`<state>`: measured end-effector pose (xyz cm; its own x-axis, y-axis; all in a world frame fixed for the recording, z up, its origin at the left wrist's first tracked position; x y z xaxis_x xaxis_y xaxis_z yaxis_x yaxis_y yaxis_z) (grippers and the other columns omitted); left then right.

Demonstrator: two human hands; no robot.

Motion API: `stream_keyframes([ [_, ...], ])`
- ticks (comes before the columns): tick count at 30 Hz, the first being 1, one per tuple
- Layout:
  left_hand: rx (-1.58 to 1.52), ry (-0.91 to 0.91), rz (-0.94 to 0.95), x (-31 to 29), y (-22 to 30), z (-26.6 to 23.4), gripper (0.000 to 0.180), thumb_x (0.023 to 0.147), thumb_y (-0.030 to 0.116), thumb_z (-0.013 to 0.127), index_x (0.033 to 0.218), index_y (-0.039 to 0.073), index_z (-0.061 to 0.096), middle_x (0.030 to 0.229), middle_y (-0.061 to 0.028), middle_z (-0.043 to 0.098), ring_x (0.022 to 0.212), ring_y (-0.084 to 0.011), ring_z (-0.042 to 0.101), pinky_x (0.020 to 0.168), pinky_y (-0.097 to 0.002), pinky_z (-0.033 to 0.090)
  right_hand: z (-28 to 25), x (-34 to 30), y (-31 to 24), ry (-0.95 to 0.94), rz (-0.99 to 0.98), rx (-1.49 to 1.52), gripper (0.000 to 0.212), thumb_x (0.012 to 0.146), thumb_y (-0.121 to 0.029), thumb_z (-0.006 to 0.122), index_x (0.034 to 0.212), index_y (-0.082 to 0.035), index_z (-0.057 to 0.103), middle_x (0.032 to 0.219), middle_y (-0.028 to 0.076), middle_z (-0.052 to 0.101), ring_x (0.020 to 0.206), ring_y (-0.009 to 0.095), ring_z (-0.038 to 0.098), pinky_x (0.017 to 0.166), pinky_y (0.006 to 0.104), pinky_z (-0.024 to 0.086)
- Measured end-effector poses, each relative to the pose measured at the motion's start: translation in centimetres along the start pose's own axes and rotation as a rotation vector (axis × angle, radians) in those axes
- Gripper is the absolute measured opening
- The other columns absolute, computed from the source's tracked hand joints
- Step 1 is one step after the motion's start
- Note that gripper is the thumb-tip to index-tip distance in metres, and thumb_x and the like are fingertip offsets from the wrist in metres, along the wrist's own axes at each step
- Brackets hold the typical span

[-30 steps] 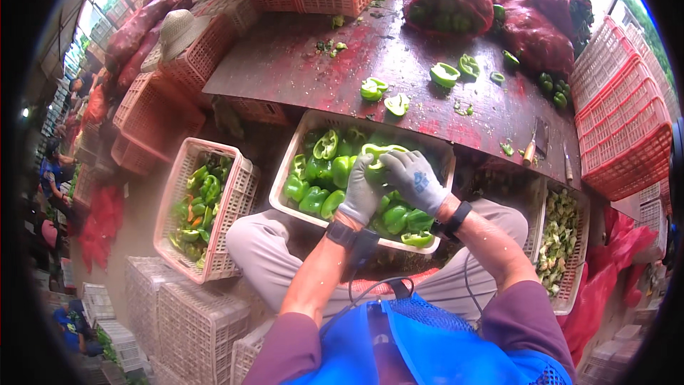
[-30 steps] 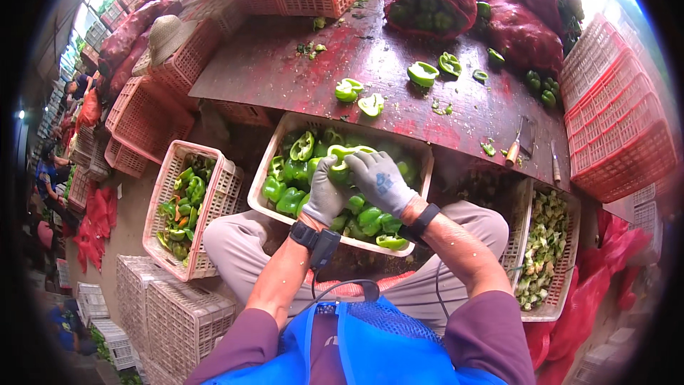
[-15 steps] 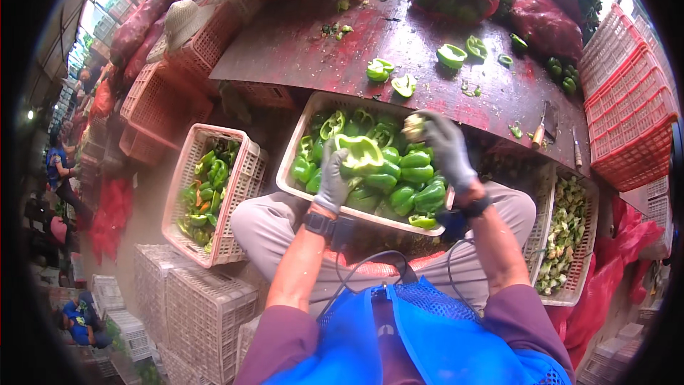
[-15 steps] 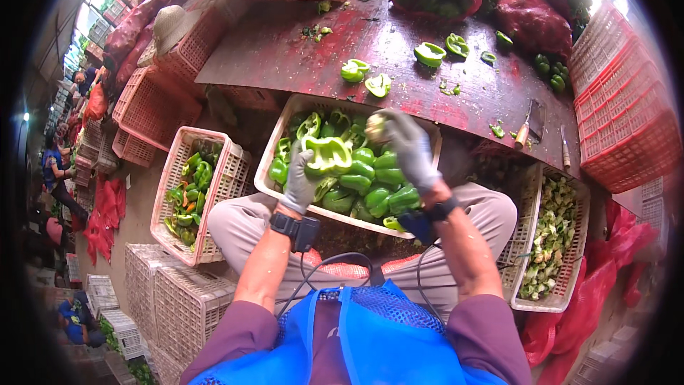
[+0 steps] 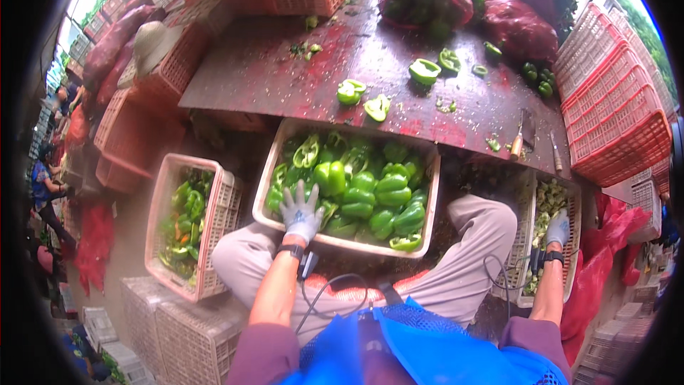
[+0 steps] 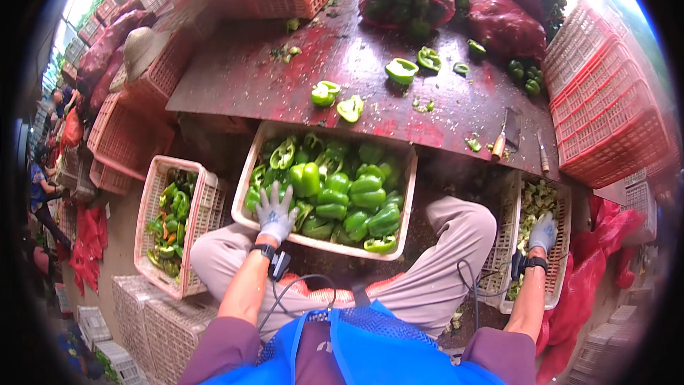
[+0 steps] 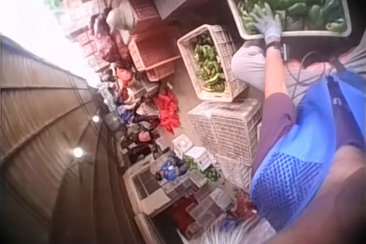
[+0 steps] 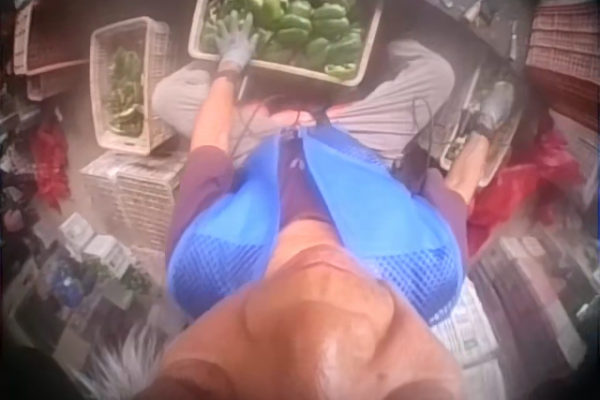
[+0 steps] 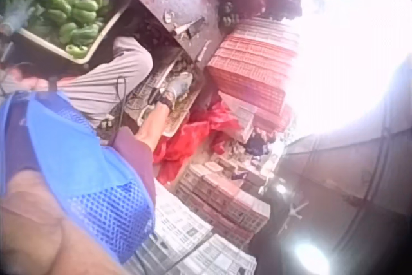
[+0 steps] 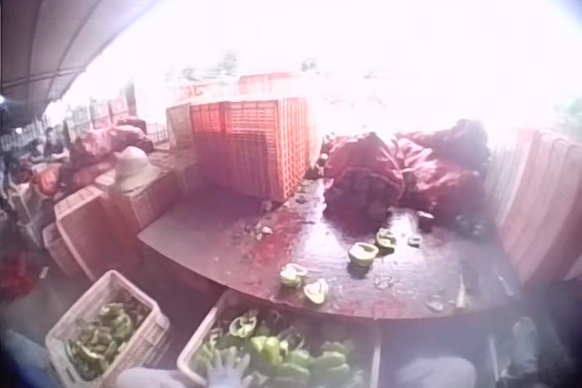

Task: Cutting and sorting green bell peppers at a processing table.

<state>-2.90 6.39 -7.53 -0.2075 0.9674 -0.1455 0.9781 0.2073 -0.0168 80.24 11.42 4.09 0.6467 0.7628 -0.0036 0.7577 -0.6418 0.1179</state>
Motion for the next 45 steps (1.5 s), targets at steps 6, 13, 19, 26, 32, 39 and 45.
stream_keyframes([
  [6,-0.014,-0.035,-0.032,0.3,-0.7,-0.3,0.078,0.092,0.054,0.064,0.16,0.036,0.032,0.17,-0.0109,0.019,0.152,-0.0516,0.017,0.114,-0.0714,0.024,-2.8,0.6,-14.8,0.174,-0.447,0.105,0.048,0.094,-0.029,0.061,0.137,-0.007,0.058,0.138,0.023,0.059,0.124,0.041,0.06,0.105,0.0465,0.049],
  [13,-0.006,-0.042,-0.02,0.6,-0.5,0.4,0.08,0.093,0.059,0.061,0.162,0.037,0.028,0.17,-0.0112,0.019,0.151,-0.052,0.017,0.113,-0.073,0.023,-16.2,-20.0,-54.1,0.256,-1.53,0.423,0.042,0.089,-0.012,0.063,0.131,-0.014,0.063,0.125,0.017,0.062,0.113,0.036,0.065,0.096,0.0452,0.054],
  [19,-0.049,-0.032,-0.012,0.6,-0.2,0.0,0.082,0.092,0.058,0.063,0.162,0.037,0.027,0.169,-0.0106,0.02,0.151,-0.0529,0.016,0.114,-0.0736,0.021,-12.1,-25.9,-65.4,0.238,-1.727,0.072,0.035,0.09,-0.013,0.062,0.125,-0.018,0.069,0.121,0.013,0.065,0.112,0.032,0.066,0.094,0.0437,0.056],
  [26,-0.137,0.035,-0.027,0.4,0.9,-3.1,0.076,0.091,0.053,0.066,0.158,0.03,0.038,0.168,-0.0119,0.024,0.151,-0.0502,0.02,0.117,-0.0678,0.023,-7.0,-23.8,-66.4,0.02,-1.613,-0.297,0.026,0.091,-0.014,0.06,0.109,-0.005,0.075,0.112,0.019,0.075,0.105,0.033,0.074,0.09,0.0436,0.059],
  [32,-1.156,0.238,-0.054,3.2,2.3,-7.5,0.074,0.097,0.045,0.067,0.158,0.016,0.037,0.155,-0.0187,0.042,0.129,-0.0347,0.051,0.101,-0.0459,0.047,-11.1,-28.4,-62.1,-0.088,-1.386,0.223,0.039,0.09,-0.025,0.066,0.121,-0.002,0.065,0.099,0.023,0.075,0.094,0.038,0.074,0.085,0.0466,0.059],
  [39,-1.78,-0.17,-0.056,2.6,8.8,-7.5,0.056,0.102,0.024,0.063,0.154,0.017,0.043,0.12,-0.0054,0.066,0.083,-0.0117,0.067,0.062,-0.0268,0.057,-7.4,-38.3,-54.2,-0.239,-1.602,0.564,0.045,0.093,-0.013,0.06,0.134,-0.001,0.044,0.087,0.024,0.071,0.085,0.042,0.071,0.071,0.0483,0.055],
  [45,-1.836,-0.205,0.125,0.2,9.9,-6.8,0.043,0.099,0.009,0.058,0.141,0.002,0.056,0.128,-0.0059,0.066,0.109,-0.0127,0.064,0.093,-0.0289,0.055,-5.3,-37.8,-50.0,-1.045,-1.261,0.903,0.048,0.095,-0.014,0.057,0.142,-0.01,0.052,0.092,0.009,0.069,0.073,0.018,0.065,0.067,0.0329,0.053],
])
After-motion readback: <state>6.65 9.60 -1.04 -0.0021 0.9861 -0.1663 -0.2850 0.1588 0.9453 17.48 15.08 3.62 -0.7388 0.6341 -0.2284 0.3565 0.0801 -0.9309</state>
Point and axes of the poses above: each hand's wrist, its own x-axis towards the middle knuckle, its own z-axis out of the palm, y = z × x, the point moved 10 cm from there along x, towards the middle knuckle
